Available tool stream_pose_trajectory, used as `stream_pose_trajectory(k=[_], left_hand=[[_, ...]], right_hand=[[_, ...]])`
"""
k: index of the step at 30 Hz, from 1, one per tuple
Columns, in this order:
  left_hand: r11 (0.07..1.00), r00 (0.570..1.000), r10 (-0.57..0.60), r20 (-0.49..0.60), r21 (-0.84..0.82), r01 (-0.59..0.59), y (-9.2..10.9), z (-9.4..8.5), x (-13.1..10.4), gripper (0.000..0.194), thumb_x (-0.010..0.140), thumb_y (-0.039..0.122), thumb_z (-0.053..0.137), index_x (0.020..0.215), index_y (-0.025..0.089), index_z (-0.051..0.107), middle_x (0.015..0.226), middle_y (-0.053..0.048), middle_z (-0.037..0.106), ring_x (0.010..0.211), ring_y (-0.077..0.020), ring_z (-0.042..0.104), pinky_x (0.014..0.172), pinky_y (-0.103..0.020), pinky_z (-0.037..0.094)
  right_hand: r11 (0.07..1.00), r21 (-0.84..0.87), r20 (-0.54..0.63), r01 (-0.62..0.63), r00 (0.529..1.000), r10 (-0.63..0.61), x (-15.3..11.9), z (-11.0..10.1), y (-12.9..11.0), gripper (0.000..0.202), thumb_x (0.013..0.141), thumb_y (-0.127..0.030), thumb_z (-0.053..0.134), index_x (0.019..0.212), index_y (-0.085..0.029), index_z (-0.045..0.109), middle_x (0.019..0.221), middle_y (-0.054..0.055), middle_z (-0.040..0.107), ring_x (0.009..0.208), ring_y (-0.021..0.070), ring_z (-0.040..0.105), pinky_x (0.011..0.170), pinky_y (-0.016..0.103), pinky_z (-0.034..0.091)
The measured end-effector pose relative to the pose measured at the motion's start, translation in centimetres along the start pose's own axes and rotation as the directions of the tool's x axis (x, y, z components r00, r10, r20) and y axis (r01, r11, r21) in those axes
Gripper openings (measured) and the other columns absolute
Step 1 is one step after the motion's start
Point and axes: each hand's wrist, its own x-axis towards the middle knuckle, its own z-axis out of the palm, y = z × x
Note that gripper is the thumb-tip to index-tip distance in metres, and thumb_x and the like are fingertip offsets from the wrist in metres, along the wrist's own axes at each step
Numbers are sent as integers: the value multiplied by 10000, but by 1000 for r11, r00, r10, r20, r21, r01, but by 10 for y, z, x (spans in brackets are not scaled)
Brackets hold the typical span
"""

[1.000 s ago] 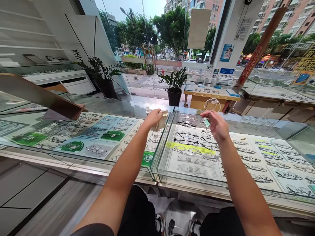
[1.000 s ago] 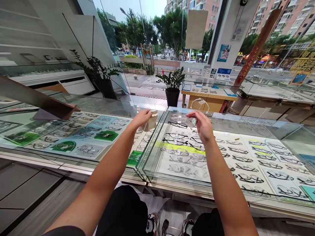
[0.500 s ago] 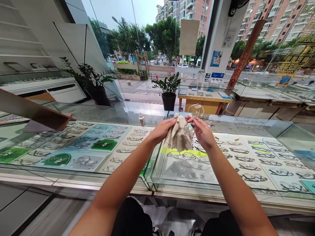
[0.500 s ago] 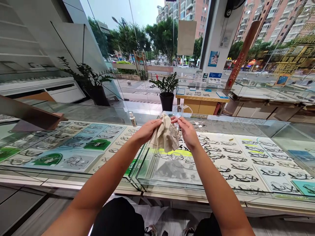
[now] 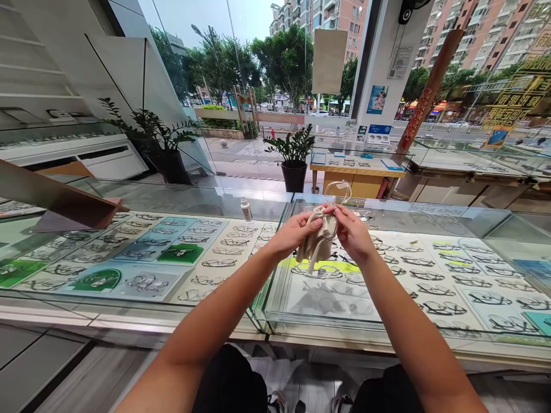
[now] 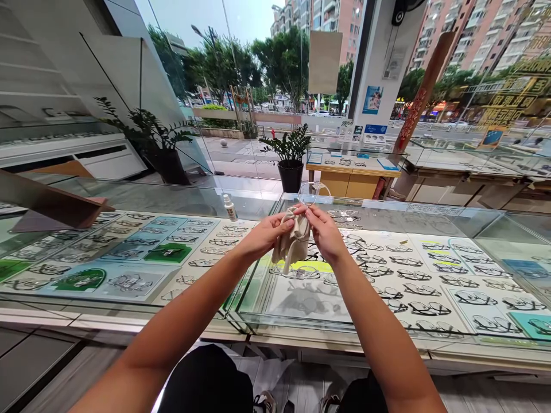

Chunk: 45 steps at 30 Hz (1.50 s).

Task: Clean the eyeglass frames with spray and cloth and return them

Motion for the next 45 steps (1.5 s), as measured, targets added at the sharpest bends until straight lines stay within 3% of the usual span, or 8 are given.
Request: stream_pose_trajectory(k=[8, 14, 25, 31, 36, 40, 45], left_hand=[[1000, 1000, 11, 9, -20, -11, -4, 10, -3, 758, 754, 463, 979, 1417, 206, 717, 941, -41, 711, 787, -137, 631, 733, -240, 483], [997, 999, 29, -17, 71, -28, -4, 10, -4, 771, 749, 480, 975, 1406, 173, 712, 895, -29, 695, 768, -140, 600, 717, -247, 449], [970, 956, 229, -183, 126, -209, -14, 23, -2, 631, 808, 606, 898, 1240, 177, 733, 1097, -71, 732, 955, -188, 665, 879, -286, 522], [935, 950, 288, -120, 249, -252, -7, 14, -2, 552, 921, 648, 770, 1229, 190, 769, 1159, -94, 749, 1014, -219, 671, 937, -316, 526], [928, 962, 268, -46, 279, -246, -5, -1, -2, 543, 892, 590, 827, 1271, 205, 776, 1272, -114, 746, 1152, -261, 682, 1023, -336, 518], [925, 953, 283, -110, 294, -241, -12, 4, -2, 562, 858, 531, 879, 1281, 186, 750, 1230, -113, 760, 1066, -238, 696, 947, -323, 539], [899, 919, 347, -187, 344, -270, -12, 7, -1, 567, 933, 690, 726, 1153, 172, 796, 1122, -114, 777, 1017, -245, 700, 953, -359, 539]], right_hand=[[999, -14, -7, -46, 999, 46, -3, 8, -1, 399, 810, -640, 873, 976, -280, 836, 1200, 46, 800, 1094, 255, 706, 954, 360, 582], [999, -36, 31, -11, 999, 12, -3, 4, 6, 345, 895, -602, 821, 1031, -287, 853, 1232, 26, 790, 1111, 226, 704, 965, 319, 565], [999, -14, 25, 30, 999, -30, -5, 17, 11, 334, 911, -620, 804, 1044, -318, 854, 1288, 35, 795, 1283, 249, 694, 1164, 377, 525], [1000, 23, -6, -12, 1000, 12, -5, 16, 9, 339, 850, -587, 863, 1021, -294, 865, 1311, 45, 796, 1271, 263, 702, 1127, 390, 553], [997, 70, -134, -40, 990, 49, -3, 12, 10, 354, 745, -512, 950, 976, -265, 846, 1196, 52, 833, 1099, 256, 751, 961, 386, 618], [992, 123, -145, -34, 988, 51, -2, 13, 14, 343, 691, -482, 993, 887, -262, 816, 1061, 30, 846, 1036, 227, 759, 1002, 374, 605], [995, 91, -127, -34, 991, 46, -1, 10, 17, 362, 671, -498, 1005, 873, -268, 812, 1079, 37, 848, 1099, 239, 757, 1090, 393, 575]])
